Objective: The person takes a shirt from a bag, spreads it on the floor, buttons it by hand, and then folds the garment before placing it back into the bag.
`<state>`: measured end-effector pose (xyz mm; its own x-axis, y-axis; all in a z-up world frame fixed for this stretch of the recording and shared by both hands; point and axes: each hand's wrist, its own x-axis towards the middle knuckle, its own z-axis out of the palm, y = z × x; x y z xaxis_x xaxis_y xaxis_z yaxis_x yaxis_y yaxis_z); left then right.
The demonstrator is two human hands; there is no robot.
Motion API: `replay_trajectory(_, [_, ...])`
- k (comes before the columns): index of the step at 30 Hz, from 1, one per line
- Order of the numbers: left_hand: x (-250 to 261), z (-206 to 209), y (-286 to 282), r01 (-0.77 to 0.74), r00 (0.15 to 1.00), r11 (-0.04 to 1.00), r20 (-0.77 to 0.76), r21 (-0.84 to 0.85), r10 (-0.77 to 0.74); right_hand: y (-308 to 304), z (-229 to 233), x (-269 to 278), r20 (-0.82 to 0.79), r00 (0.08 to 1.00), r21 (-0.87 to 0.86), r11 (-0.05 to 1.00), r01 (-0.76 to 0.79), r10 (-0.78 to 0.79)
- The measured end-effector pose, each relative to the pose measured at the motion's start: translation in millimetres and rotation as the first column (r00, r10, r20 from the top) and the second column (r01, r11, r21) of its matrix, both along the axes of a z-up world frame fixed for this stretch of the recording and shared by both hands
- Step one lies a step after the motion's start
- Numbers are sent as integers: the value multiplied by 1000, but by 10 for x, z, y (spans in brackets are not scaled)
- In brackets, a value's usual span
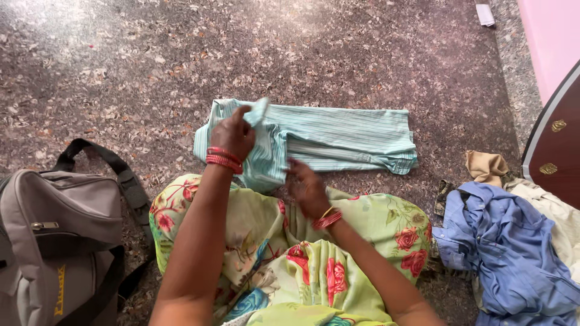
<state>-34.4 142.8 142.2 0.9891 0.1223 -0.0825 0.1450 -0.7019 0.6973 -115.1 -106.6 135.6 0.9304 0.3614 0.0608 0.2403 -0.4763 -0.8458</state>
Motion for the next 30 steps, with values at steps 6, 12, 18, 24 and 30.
replay_trajectory(6, [-336,588,-404,333,642,942,739,-29,-204,-209,553,797,-421,906,435,867,241,-41])
replay_trajectory(12, [-179,455,-344,457,788,701,615,-547,-34,-316,1163,829,-340,940,460,865,199,-35])
replay_trajectory(18, [199,181,-210,232,972,676,181,-700,-147,-497,1839,704,-188,969,736,677,31,161])
replay_trajectory(24, [461,-186,-175,363,889,782,-63,-506,-454,-744,1607,1028,-196,932,887,460,37,303])
replay_trajectory(30, [656,-678,-218,303,927,942,-183,-143,-326,-1865,558,1703,-164,945,978,168,119,284])
